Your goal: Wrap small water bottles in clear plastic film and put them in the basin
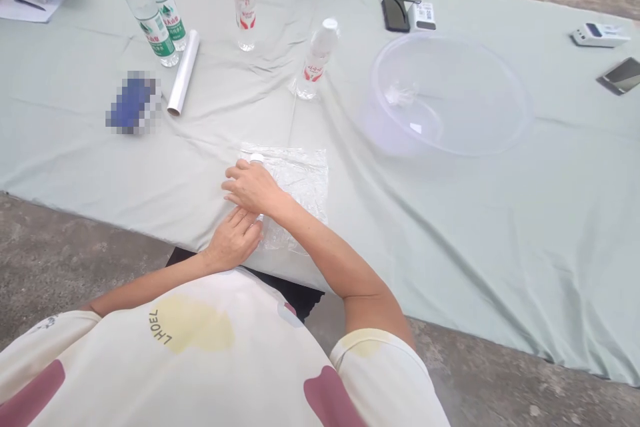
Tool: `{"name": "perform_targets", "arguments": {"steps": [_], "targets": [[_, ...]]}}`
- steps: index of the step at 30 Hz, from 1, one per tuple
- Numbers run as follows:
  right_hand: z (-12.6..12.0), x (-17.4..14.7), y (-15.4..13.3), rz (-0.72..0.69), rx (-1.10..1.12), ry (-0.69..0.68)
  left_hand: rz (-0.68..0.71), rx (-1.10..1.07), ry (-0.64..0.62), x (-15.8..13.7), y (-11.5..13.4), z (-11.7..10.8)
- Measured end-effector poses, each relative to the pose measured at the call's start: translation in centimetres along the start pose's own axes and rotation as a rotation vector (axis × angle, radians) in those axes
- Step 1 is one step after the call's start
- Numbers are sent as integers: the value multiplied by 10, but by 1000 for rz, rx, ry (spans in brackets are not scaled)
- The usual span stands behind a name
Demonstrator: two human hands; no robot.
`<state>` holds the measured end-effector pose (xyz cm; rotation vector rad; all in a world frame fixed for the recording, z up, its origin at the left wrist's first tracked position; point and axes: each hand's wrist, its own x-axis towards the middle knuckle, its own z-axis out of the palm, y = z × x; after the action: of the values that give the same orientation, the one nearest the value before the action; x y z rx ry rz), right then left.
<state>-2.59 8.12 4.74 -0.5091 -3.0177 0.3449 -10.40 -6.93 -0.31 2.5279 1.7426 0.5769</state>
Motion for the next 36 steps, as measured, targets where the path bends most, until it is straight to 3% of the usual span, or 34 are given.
{"name": "perform_targets", "arguments": {"steps": [2,4,11,14,20,23,25,27,31,34,36], "targets": [[1,-2,-5,24,-79,-49,7,27,18,-1,2,2],[2,-14,0,114,-98,-8,15,55,36,-3,2,4],[39,-64,15,322,173,341,83,87,117,-2,6,8],[55,-74,17,397,273,445,149,98,75,4,10,11],[36,-92,35,618,412,436,288,135,-138,23,27,20],[22,-89,27,595,426,485,311,209,-179,33,36,22],[19,-80,17,562,405,410,315,217,-202,39,41,24],[19,-72,8,626,352,317,337,182,-232,45,45,27],[19,-74,8,839,382,259,489,-107,-398,53,55,30],[15,-90,16,929,494,232,689,-561,-562,51,63,16],[13,-103,20,941,535,219,657,-862,-543,47,64,0]]}}
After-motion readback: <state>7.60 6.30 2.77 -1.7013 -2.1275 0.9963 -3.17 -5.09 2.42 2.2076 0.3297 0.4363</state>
